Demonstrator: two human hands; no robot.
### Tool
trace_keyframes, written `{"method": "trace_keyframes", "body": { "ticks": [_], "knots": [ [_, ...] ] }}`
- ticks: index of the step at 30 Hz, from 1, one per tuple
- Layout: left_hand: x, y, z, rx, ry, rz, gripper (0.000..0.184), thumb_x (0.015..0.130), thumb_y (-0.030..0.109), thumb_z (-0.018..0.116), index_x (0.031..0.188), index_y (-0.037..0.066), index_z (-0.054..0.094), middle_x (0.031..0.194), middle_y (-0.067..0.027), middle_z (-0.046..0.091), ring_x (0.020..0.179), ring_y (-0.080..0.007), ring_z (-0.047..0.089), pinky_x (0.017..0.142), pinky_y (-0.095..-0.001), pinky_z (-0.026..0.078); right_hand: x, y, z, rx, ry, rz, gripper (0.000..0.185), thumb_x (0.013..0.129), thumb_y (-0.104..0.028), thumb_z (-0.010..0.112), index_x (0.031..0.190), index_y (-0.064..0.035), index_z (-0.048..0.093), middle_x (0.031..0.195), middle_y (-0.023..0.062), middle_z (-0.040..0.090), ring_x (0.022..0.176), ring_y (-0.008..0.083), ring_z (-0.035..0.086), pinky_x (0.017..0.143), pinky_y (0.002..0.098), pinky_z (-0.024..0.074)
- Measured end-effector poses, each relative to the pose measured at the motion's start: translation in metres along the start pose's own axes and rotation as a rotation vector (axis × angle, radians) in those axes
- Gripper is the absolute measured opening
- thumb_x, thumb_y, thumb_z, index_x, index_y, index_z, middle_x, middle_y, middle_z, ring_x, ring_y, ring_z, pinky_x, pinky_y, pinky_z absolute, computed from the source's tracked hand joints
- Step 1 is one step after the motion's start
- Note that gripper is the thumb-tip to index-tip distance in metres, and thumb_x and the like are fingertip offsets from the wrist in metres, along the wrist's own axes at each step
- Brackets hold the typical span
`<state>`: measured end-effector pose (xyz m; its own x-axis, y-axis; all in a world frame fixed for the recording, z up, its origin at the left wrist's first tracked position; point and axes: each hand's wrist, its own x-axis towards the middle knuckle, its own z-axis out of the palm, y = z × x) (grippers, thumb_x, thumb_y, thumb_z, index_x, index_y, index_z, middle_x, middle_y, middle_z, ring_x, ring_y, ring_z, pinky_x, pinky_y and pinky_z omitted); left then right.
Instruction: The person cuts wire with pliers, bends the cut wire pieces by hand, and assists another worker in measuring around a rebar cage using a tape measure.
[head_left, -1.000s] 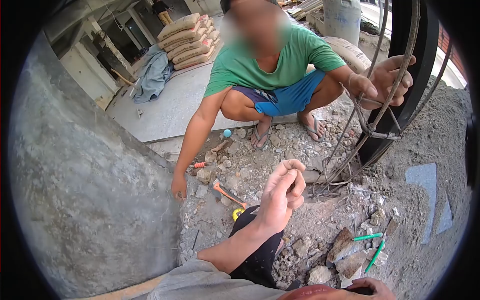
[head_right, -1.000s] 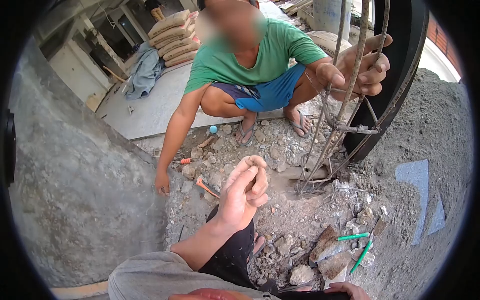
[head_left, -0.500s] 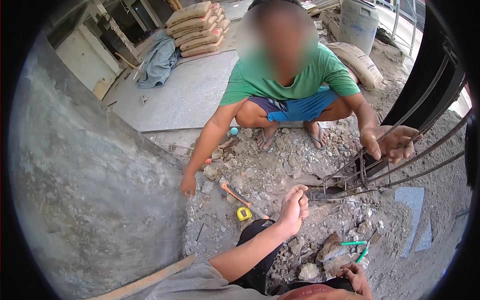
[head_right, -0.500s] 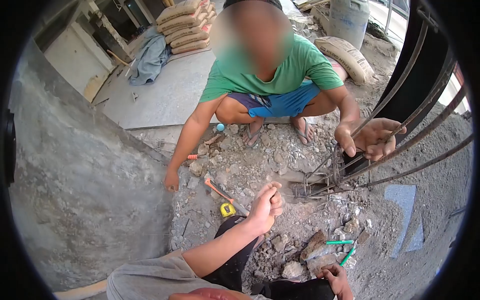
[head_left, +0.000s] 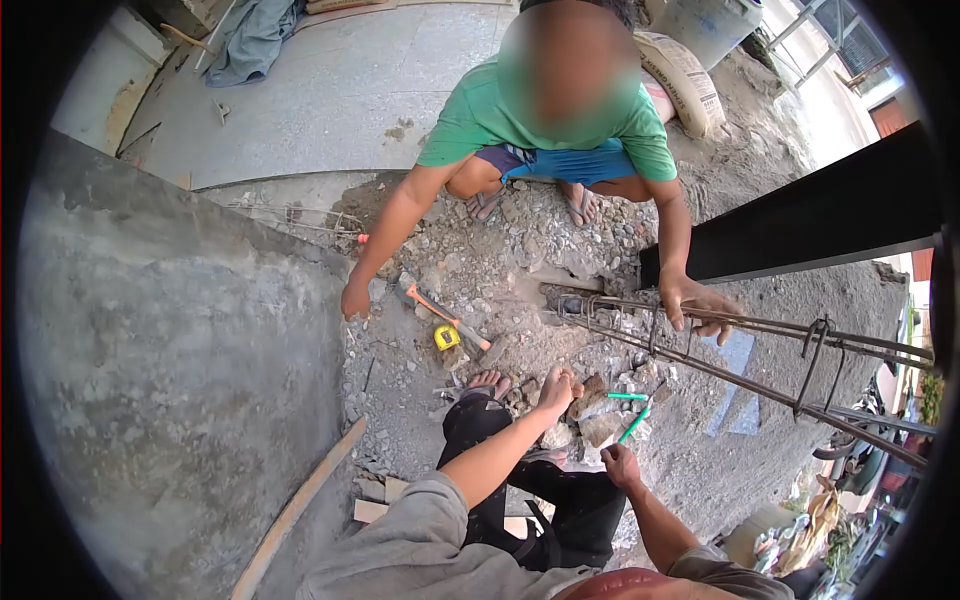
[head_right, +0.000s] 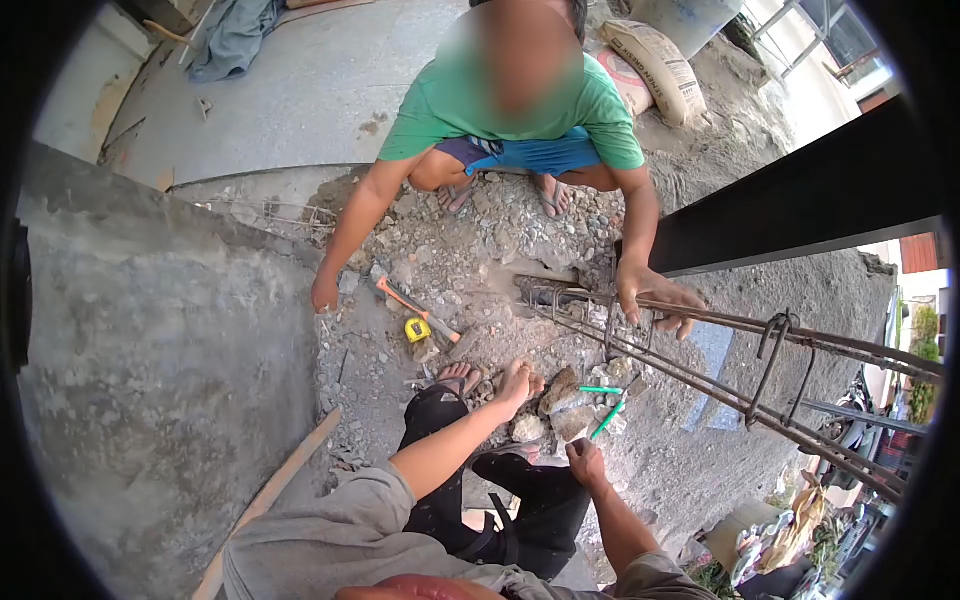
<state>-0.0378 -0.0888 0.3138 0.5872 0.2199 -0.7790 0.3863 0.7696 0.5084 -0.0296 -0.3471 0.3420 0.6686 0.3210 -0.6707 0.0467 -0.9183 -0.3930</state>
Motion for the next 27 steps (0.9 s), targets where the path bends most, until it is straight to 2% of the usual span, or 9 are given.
{"method": "trace_keyframes", "body": {
  "ticks": [1,3,5,7,9,12,16,21,27],
  "knots": [
    [-0.009,-0.014,-0.002,0.0,-0.022,-0.024,0.015,0.101,0.016,0.034,0.105,0.005,0.044,0.081,-0.0133,0.066,0.066,-0.0178,0.064,0.053,-0.0266,0.046,-0.002,-0.017,0.004,0.271,-0.086,0.077,0.034,0.093,-0.032,0.057,0.102,0.0006,0.064,0.086,0.0117,0.072,0.077,0.0251,0.069,0.073,0.0374,0.0532],
    [-0.035,-0.036,-0.008,0.044,-0.094,-0.099,0.019,0.104,0.017,0.028,0.109,0.006,0.042,0.104,-0.0225,0.068,0.099,-0.0277,0.066,0.094,-0.0361,0.048,-0.025,-0.08,0.0,0.739,-0.267,0.277,0.049,0.098,-0.046,0.048,0.123,-0.0044,0.053,0.111,0.0114,0.067,0.098,0.0234,0.064,0.082,0.0381,0.0495],
    [-0.081,-0.027,-0.01,0.028,-0.145,-0.109,0.02,0.104,0.02,0.029,0.112,0.006,0.041,0.115,-0.0239,0.065,0.115,-0.028,0.059,0.103,-0.037,0.04,-0.053,-0.137,-0.011,0.828,-0.415,0.268,0.045,0.1,-0.041,0.047,0.126,-0.0049,0.05,0.117,0.0122,0.063,0.101,0.0225,0.064,0.084,0.0352,0.0488],
    [-0.13,-0.01,-0.008,-0.007,-0.156,-0.049,0.022,0.104,0.023,0.029,0.113,0.007,0.041,0.121,-0.0245,0.062,0.122,-0.0276,0.054,0.109,-0.0382,0.034,-0.074,-0.161,-0.014,0.852,-0.522,0.278,0.035,0.101,-0.03,0.047,0.123,-0.0035,0.054,0.098,0.008,0.064,0.085,0.0168,0.063,0.073,0.0282,0.0484],
    [-0.166,0.004,-0.013,0.06,-0.172,-0.047,0.018,0.103,0.019,0.034,0.111,0.005,0.043,0.122,-0.0231,0.062,0.122,-0.0263,0.055,0.106,-0.037,0.038,-0.089,-0.168,-0.028,0.835,-0.632,0.328,0.03,0.101,-0.025,0.047,0.119,-0.0028,0.057,0.088,0.0044,0.06,0.076,0.0136,0.058,0.068,0.0262,0.0462],
    [-0.216,-0.017,-0.035,-0.074,-0.352,0.02,0.022,0.098,0.015,0.049,0.115,0.001,0.05,0.108,-0.013,0.064,0.099,-0.0184,0.064,0.08,-0.0271,0.051,-0.154,-0.189,-0.062,0.764,-0.727,0.341,0.025,0.101,-0.02,0.047,0.112,-0.0023,0.062,0.073,-0.0021,0.05,0.063,0.0091,0.048,0.06,0.0248,0.0419],
    [-0.296,0.058,-0.044,0.562,-0.374,-0.034,0.028,0.093,0.016,0.056,0.115,0.0,0.061,0.101,-0.0074,0.069,0.094,-0.0128,0.063,0.08,-0.0263,0.049,-0.215,-0.196,-0.096,0.629,-0.711,0.233,0.026,0.101,-0.019,0.047,0.106,-0.0027,0.065,0.064,-0.0064,0.042,0.056,0.0068,0.039,0.054,0.0249,0.0376],
    [-0.362,0.116,-0.072,0.779,-0.043,0.161,0.035,0.092,0.021,0.056,0.118,-0.001,0.056,0.101,-0.0183,0.069,0.093,-0.0279,0.068,0.082,-0.0361,0.052,-0.268,-0.174,-0.134,0.372,-0.527,0.208,0.026,0.098,-0.021,0.05,0.107,-0.0041,0.068,0.064,-0.0043,0.046,0.055,0.008,0.044,0.052,0.0263,0.0418],
    [-0.428,0.157,-0.129,1.024,0.171,0.228,0.032,0.092,0.023,0.051,0.115,0.003,0.059,0.091,-0.0211,0.069,0.09,-0.0373,0.068,0.078,-0.0433,0.052,-0.349,-0.167,-0.185,0.587,-0.414,0.411,0.032,0.1,-0.021,0.045,0.122,-0.0021,0.058,0.062,-0.0007,0.046,0.054,0.0115,0.048,0.051,0.0283,0.0432]
  ]
}}
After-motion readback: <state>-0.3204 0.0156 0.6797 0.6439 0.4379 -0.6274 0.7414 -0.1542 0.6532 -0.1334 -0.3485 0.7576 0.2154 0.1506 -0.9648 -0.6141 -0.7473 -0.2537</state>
